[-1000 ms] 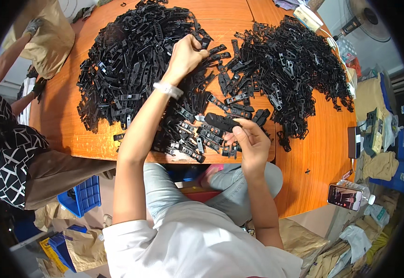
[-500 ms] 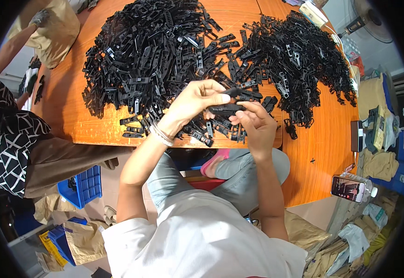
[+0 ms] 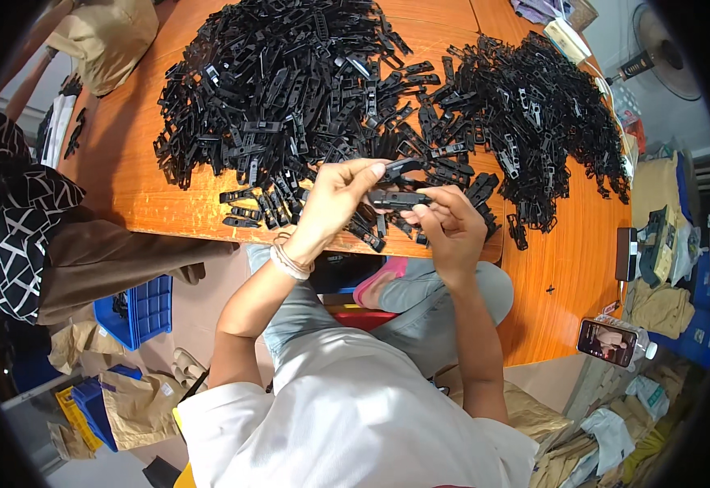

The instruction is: Manually assembling small black plastic components by snapping them together at a factory workbench.

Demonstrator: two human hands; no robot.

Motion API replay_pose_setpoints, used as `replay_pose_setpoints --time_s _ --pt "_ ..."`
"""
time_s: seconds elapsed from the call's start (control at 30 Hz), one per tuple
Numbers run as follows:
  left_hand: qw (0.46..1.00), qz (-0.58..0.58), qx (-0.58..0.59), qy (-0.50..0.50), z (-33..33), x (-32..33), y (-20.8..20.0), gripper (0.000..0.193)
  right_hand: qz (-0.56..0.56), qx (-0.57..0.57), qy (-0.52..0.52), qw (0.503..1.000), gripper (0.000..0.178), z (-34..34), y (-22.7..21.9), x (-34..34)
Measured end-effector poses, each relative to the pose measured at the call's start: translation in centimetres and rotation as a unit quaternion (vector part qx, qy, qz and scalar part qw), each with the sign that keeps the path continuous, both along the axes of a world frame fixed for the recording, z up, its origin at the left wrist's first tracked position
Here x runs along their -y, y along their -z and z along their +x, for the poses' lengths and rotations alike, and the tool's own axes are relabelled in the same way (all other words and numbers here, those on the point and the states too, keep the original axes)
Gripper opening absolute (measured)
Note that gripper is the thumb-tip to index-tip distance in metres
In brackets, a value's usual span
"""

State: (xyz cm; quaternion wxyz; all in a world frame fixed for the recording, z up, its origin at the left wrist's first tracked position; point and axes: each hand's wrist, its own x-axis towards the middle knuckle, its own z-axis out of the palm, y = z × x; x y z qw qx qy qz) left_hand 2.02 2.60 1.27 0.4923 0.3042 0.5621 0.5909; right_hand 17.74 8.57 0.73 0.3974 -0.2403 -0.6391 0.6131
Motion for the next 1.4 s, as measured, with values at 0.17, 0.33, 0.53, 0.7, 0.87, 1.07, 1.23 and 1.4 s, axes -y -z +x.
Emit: replay_pose_setpoints --time_s 0.17,0.33,0.53,0.7,0.87,1.07,1.23,1.4 --pt "0.983 0.037 -0.144 0.108 0.4 1.5 -1.1 0.035 -0.011 -0.012 0.029 0.999 0.020 -0.2 0.3 0.1" --pt "0.944 0.017 -0.305 0.122 0.7 2.3 -2.2 0.040 0.054 0.066 0.015 0.996 0.023 0.3 -0.2 -0.2" --pt "0.918 0.094 -0.367 0.114 0.6 3.0 -1.8 0.035 0.074 0.085 -0.052 0.992 0.027 0.6 -0.3 -0.4" --pt "0.958 0.028 -0.258 0.119 1.4 3.7 -1.6 0.034 0.018 0.101 -0.044 0.994 0.021 0.5 0.1 -0.3" --pt "0.980 0.061 -0.122 0.142 0.5 6.5 1.3 0.036 -0.093 0.038 -0.136 0.986 0.024 0.0 -0.8 0.6" --pt "0.902 -0.107 -0.409 -0.090 -4.4 12.6 1.2 0.011 0.078 0.196 -0.335 0.918 0.018 -0.6 1.1 2.6" --pt "0.806 -0.175 -0.494 -0.276 -9.2 15.4 3.6 0.008 0.062 0.175 -0.339 0.922 0.018 -1.1 0.9 3.0" --pt "0.666 -0.220 -0.612 -0.364 -16.0 14.3 5.6 0.012 0.052 0.222 -0.345 0.910 0.018 -0.7 1.1 2.5"
